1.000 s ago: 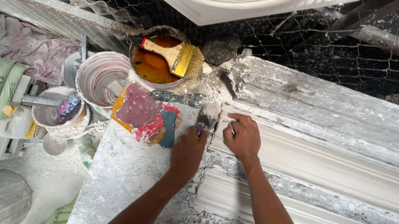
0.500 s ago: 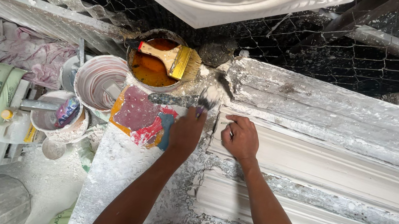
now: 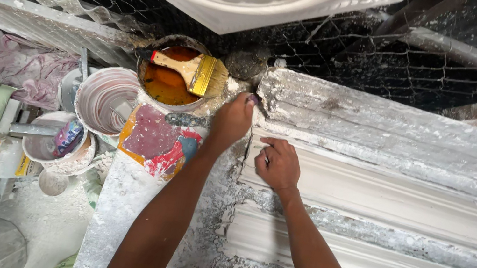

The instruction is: The person washes their hands with a sponge, wipes them with a cloth, then uses a small scraper to remove excess plaster and residue from decorative gypsum cornice moldings, working along the grooves of several molding pieces on the workbench.

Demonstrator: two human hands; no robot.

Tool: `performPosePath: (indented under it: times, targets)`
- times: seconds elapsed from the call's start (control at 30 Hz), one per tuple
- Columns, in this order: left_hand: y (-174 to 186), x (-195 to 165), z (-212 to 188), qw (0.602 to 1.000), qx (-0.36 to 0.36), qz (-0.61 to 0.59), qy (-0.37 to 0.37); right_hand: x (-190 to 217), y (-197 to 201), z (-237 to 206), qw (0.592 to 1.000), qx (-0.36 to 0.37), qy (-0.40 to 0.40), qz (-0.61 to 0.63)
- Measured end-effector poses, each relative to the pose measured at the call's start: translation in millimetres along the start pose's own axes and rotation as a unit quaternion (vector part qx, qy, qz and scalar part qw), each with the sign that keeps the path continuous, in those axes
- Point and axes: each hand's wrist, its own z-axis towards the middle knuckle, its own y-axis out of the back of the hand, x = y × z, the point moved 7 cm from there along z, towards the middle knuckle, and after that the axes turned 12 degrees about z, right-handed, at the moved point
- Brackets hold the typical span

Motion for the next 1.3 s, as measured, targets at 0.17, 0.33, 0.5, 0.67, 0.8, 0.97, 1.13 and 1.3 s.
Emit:
performPosePath:
  times: [0.17, 0.33, 0.5, 0.67, 0.8, 0.97, 1.13, 1.3]
  targets:
    - [-11.5, 38.6, -52.7, 0.933, 0.099, -0.324, 0.122, -1.7, -0.3, -4.3, 1.000, -0.002, 0.002, 0.007]
    - [0.2, 84.4, -159.8, 0.932, 0.042, -0.330, 0.145, -9.1, -0.8, -4.1, 0.992, 0.059, -0.070, 0.088]
    - [-1.3, 98.5, -241.0, 0.910, -0.015, -0.387, 0.150, 19.3, 28.2, -33.8, 0.967, 0.044, -0.088, 0.237]
    - [-5.8, 33.2, -253.3, 0.894, -0.013, -0.431, 0.124, 62.5, 57.2, -82.9, 0.947, 0.047, -0.208, 0.239]
    - [-35.0, -57.4, -254.3, 0.874, 0.036, -0.467, 0.127, 92.9, 66.7, -113.5, 0.889, 0.179, -0.247, 0.343]
    - [-62.8, -135.1, -250.8, 0.946, 0.040, -0.321, 0.010, 37.0, 135.4, -129.9, 0.915, 0.143, -0.343, 0.155]
    - [-68.5, -183.8, -229.3, 0.990, -0.087, -0.086, -0.068, -35.0, 205.6, -134.7, 0.931, 0.166, -0.324, -0.025]
    - [-102.1, -226.5, -191.6, 0.986, -0.089, 0.126, -0.069, -104.7, 222.1, -106.7, 0.931, 0.239, -0.261, -0.089]
